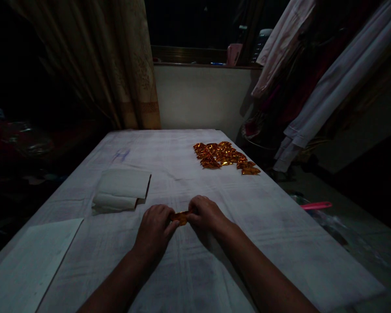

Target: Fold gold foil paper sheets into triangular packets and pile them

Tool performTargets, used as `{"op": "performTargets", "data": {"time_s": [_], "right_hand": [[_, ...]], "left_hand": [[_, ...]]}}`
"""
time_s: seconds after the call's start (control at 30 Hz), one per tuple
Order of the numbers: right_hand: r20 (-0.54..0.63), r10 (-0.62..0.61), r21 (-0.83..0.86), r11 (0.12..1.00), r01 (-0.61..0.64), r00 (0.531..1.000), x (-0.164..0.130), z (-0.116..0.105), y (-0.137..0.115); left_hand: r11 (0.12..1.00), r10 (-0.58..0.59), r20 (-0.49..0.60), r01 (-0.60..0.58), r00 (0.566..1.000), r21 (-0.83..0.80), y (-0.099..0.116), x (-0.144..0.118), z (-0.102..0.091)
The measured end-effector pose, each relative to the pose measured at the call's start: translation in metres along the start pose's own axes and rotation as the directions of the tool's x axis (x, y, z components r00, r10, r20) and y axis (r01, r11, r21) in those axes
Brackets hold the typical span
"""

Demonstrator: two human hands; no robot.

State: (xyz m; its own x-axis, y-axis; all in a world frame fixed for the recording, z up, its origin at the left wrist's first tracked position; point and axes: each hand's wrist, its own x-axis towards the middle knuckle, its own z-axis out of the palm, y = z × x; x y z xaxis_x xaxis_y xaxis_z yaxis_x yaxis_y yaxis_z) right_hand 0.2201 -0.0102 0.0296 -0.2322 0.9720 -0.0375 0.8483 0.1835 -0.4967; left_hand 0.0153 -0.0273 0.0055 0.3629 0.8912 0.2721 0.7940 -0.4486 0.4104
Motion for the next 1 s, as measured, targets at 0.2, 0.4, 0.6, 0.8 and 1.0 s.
{"op": "performTargets", "data": {"time_s": [0.2, 0.4, 0.6, 0.8, 1.0], "right_hand": [[-0.053, -0.037, 0.117, 0.992, 0.043, 0.998, 0.023, -0.008, -0.005], [-0.373, -0.119, 0.185, 0.962, 0.199, 0.92, 0.056, 0.001, -0.002], [-0.467, -0.077, 0.302, 0.923, 0.24, 0.881, 0.057, 0.02, 0.009], [-0.442, 0.011, 0.511, 0.825, 0.242, 0.897, 0.056, 0.024, 0.009], [-0.407, 0.058, 0.622, 0.748, 0.23, 0.912, 0.057, 0.026, 0.008]], "left_hand": [[0.983, -0.157, 0.014, 0.158, 0.987, -0.098, -0.004, 0.023, -0.022], [0.876, -0.345, -0.082, 0.289, 0.935, -0.386, -0.021, 0.065, -0.015], [0.833, -0.407, -0.153, 0.297, 0.9, -0.467, -0.015, 0.067, 0.012], [0.801, -0.432, -0.158, 0.297, 0.888, -0.519, -0.017, 0.065, 0.014], [0.768, -0.451, -0.12, 0.316, 0.884, -0.557, -0.021, 0.065, 0.017]]}}
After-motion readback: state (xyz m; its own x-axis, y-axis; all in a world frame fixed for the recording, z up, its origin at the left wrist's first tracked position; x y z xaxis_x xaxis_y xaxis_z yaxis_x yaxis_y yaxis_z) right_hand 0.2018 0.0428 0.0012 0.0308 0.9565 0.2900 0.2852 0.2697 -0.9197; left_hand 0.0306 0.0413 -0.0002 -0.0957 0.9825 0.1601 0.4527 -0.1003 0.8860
